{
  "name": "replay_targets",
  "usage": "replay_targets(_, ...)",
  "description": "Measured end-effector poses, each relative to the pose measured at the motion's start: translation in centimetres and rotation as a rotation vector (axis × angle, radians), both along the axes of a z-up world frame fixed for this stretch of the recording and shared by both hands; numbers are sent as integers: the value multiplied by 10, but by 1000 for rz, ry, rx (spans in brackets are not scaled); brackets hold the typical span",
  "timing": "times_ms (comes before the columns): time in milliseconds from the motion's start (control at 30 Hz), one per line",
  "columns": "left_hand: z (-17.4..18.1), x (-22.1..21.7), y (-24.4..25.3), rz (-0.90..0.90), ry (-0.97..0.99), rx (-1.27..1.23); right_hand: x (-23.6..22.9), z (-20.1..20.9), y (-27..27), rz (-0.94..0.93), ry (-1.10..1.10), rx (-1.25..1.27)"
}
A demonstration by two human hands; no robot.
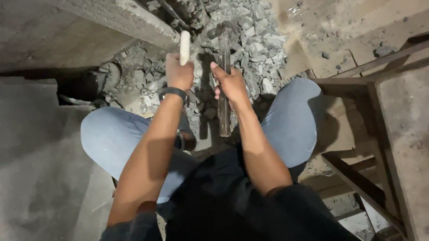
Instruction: Chipping away at concrete using a hammer, a plastic rod, and a metal pry bar
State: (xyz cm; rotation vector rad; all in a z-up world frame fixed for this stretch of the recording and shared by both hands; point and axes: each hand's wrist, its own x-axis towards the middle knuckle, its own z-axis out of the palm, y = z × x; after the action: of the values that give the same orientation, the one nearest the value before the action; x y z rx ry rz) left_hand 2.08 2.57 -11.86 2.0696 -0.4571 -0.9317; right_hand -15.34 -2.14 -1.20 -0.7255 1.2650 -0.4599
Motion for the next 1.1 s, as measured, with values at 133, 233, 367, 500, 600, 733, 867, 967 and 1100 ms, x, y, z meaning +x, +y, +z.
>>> replay_targets(133,91,-33,-1,-32,-80,-23,-4,1,1,40,-36,-6)
replay_targets(233,212,-95,10,-4,28,-96,0,-6,-9,3,-25,-10)
replay_targets(367,189,-97,58,-169,-154,78,-5,-28,2,76,42,1)
replay_targets(500,151,-76,49,-154,-167,-52,-3,-21,-3,156,33,-65)
replay_targets(600,149,-71,35,-157,-79,-99,-3,-14,-2,120,-31,-96)
replay_targets(733,114,-64,16,-70,61,-156,2,-23,1,64,-165,-103)
replay_targets(867,92,-59,19,-88,56,-188,-4,-18,6,144,-35,-344)
replay_targets(967,107,-66,16,-93,-19,-158,-4,-1,5,78,-18,-330)
replay_targets(1100,103,-56,11,-72,-155,-215,-2,15,3,-7,-48,-296)
